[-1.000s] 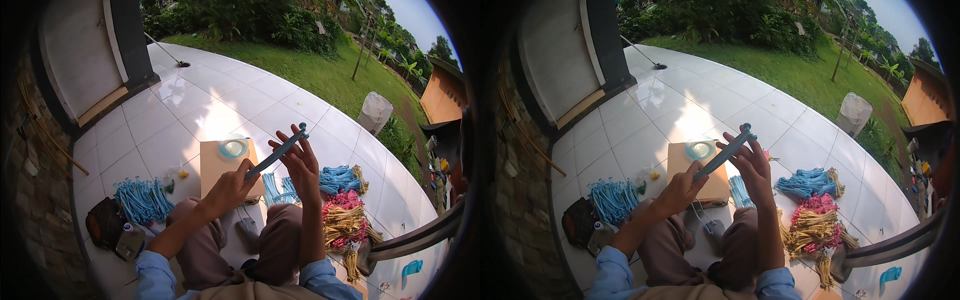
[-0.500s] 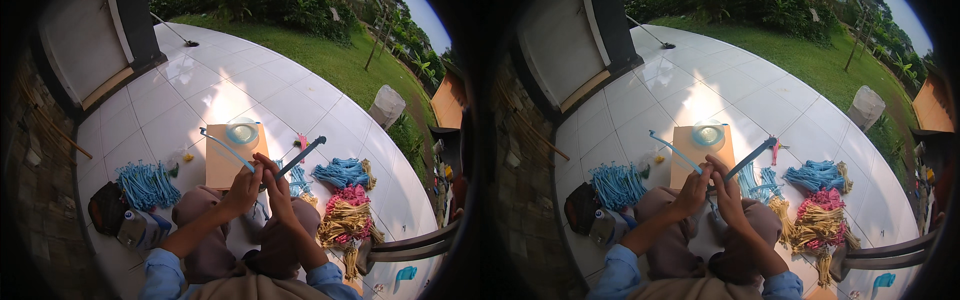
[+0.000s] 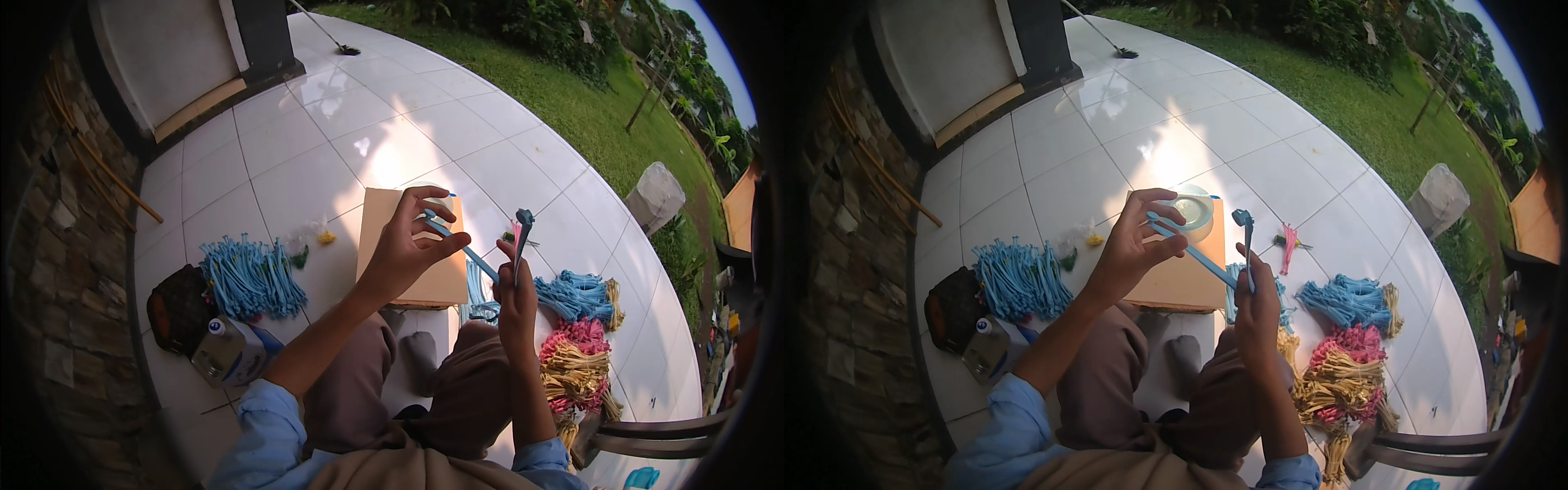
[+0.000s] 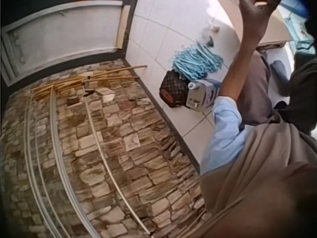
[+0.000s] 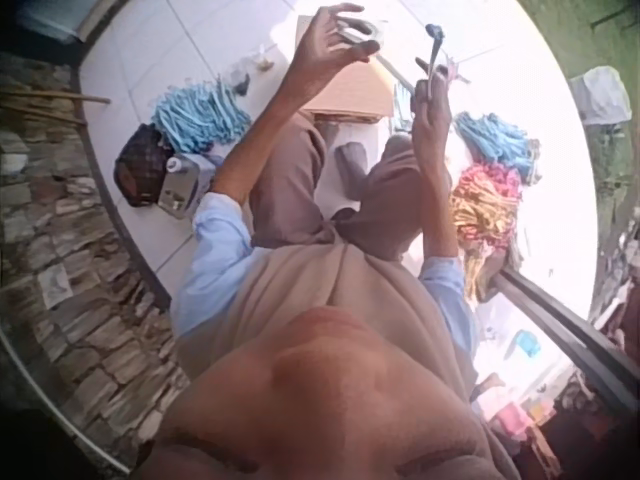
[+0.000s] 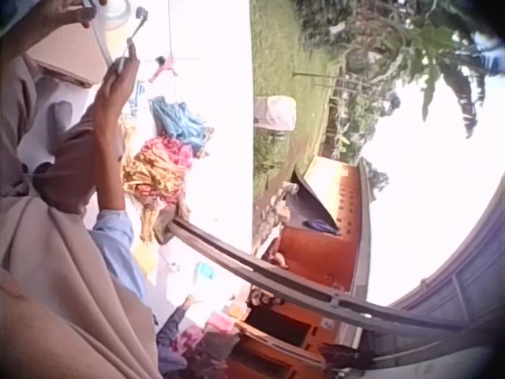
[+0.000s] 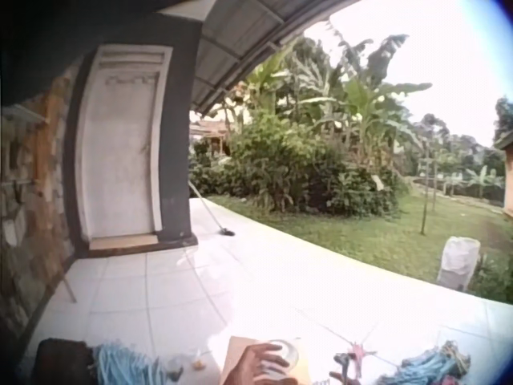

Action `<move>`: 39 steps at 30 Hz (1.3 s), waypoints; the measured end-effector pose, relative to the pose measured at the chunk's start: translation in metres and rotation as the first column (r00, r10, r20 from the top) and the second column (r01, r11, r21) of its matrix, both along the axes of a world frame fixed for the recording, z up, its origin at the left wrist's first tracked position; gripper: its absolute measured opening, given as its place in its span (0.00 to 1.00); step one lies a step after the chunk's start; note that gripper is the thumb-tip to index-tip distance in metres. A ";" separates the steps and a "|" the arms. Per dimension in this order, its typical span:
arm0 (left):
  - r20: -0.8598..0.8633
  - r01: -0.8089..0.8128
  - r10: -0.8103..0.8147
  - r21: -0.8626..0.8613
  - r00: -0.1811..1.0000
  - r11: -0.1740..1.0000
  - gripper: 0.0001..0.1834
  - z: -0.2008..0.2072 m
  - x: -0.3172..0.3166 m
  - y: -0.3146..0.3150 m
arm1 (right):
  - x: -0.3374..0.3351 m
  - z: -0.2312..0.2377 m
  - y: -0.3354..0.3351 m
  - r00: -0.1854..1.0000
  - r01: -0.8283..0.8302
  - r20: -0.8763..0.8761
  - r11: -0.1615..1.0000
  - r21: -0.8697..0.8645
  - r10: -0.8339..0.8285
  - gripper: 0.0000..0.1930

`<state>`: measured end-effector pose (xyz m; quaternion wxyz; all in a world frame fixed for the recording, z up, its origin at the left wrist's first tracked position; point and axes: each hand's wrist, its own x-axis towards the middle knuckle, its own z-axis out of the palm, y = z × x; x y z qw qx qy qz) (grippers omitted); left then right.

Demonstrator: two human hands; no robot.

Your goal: The person attaches small yellow flower ornaments to blue shoe straps by hand and then gathers several completed straps into a bundle.

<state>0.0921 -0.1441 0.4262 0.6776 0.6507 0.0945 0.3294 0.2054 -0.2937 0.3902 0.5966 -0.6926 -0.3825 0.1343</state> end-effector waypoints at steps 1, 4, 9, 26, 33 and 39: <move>-0.072 -0.036 0.039 0.046 0.997 0.998 0.28 0.005 0.002 0.001 | 0.005 -0.007 0.000 0.998 0.010 0.069 1.000 -0.017 -0.009 0.17; -0.082 -0.013 0.022 0.102 0.996 0.995 0.24 -0.001 0.003 0.011 | 0.006 0.000 -0.001 0.993 0.003 0.115 0.999 -0.050 0.002 0.17; -0.065 -0.055 0.060 0.076 0.996 0.996 0.26 -0.006 0.004 0.016 | 0.034 0.001 -0.001 0.977 -0.150 -0.141 0.986 0.073 0.159 0.22; -0.308 -0.060 0.307 0.611 0.900 0.789 0.10 -0.156 0.051 0.079 | 0.170 -0.125 0.078 0.663 -0.554 -0.613 0.832 -0.016 0.430 0.50; -0.375 0.108 0.241 0.706 0.895 0.700 0.15 -0.187 0.055 0.100 | 0.186 -0.152 0.101 0.644 -0.598 -0.607 0.801 -0.020 0.465 0.52; -0.440 0.183 0.191 0.675 0.877 0.714 0.18 -0.190 0.059 0.107 | 0.191 -0.161 0.107 0.595 -0.615 -0.655 0.789 0.003 0.467 0.51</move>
